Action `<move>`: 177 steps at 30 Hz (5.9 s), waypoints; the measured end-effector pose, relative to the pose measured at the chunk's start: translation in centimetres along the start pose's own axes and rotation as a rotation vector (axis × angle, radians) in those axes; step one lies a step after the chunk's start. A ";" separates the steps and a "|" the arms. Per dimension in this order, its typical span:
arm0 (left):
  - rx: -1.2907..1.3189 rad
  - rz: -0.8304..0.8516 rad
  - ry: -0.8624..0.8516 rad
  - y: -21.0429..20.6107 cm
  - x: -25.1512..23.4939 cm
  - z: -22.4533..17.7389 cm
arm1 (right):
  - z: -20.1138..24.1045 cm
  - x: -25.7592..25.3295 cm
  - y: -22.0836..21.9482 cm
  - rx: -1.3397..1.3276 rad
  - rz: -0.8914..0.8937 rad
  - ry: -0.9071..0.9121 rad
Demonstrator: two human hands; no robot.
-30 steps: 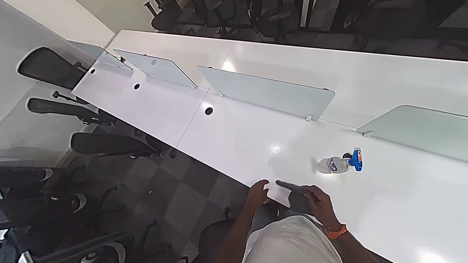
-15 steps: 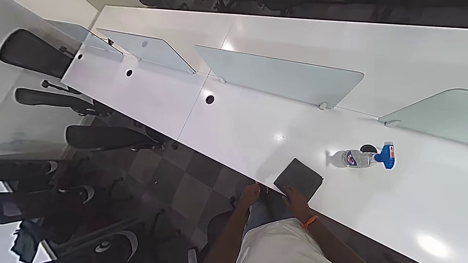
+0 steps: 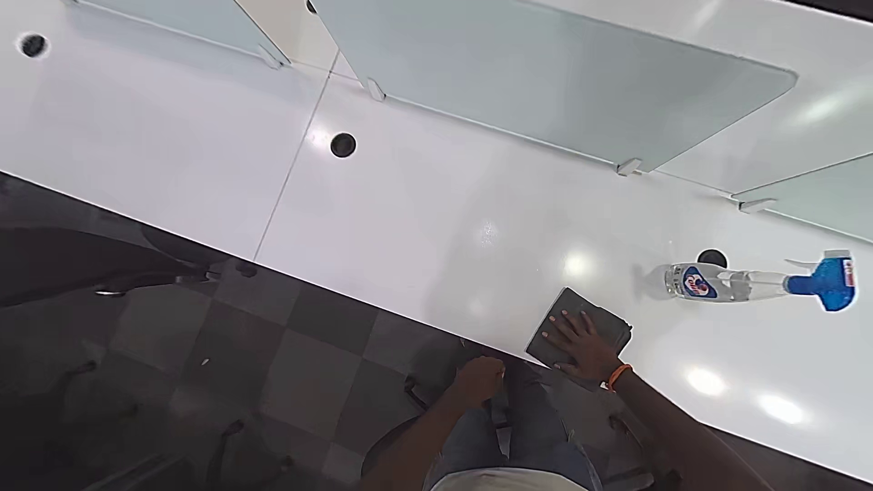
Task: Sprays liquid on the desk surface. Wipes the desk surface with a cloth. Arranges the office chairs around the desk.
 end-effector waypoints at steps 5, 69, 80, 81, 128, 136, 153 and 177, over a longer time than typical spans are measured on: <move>0.190 -0.216 -0.029 -1.0 2.2 1.4 | 3.6 -1.5 -1.2 0.038 -0.168 -0.058; -0.611 -0.717 -0.319 7.9 -8.5 -3.9 | -12.0 -15.3 12.6 -0.103 -0.603 -0.603; -0.625 -0.706 -0.309 7.7 -8.8 -3.7 | -3.5 7.5 -2.3 -0.074 -0.471 -0.703; -0.629 -0.703 -0.305 7.7 -8.8 -3.6 | -3.9 8.8 -2.8 -0.080 -0.477 -0.742; -0.302 -1.176 -0.432 10.6 -3.4 -3.0 | 7.0 -12.0 3.5 -0.129 -0.158 -0.037; -0.271 -1.125 -0.339 11.0 -4.7 -2.2 | 4.2 -17.3 6.2 -0.123 -0.138 -0.060; -0.448 -0.960 -0.402 12.5 -4.8 -1.3 | -0.2 -11.3 5.3 -0.028 -0.480 -0.701; -0.600 -0.810 -0.233 11.3 -5.7 -0.3 | -14.2 -22.3 16.9 -0.093 -0.605 -1.005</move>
Point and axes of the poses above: each hand's wrist, its own x-axis away from the middle knuckle, its own y-axis out of the back of the hand, z = x × y, the point moved 10 cm from there along -x, towards the middle knuckle, and after that the axes turned 5 degrees about -x, right-handed, at the moved point
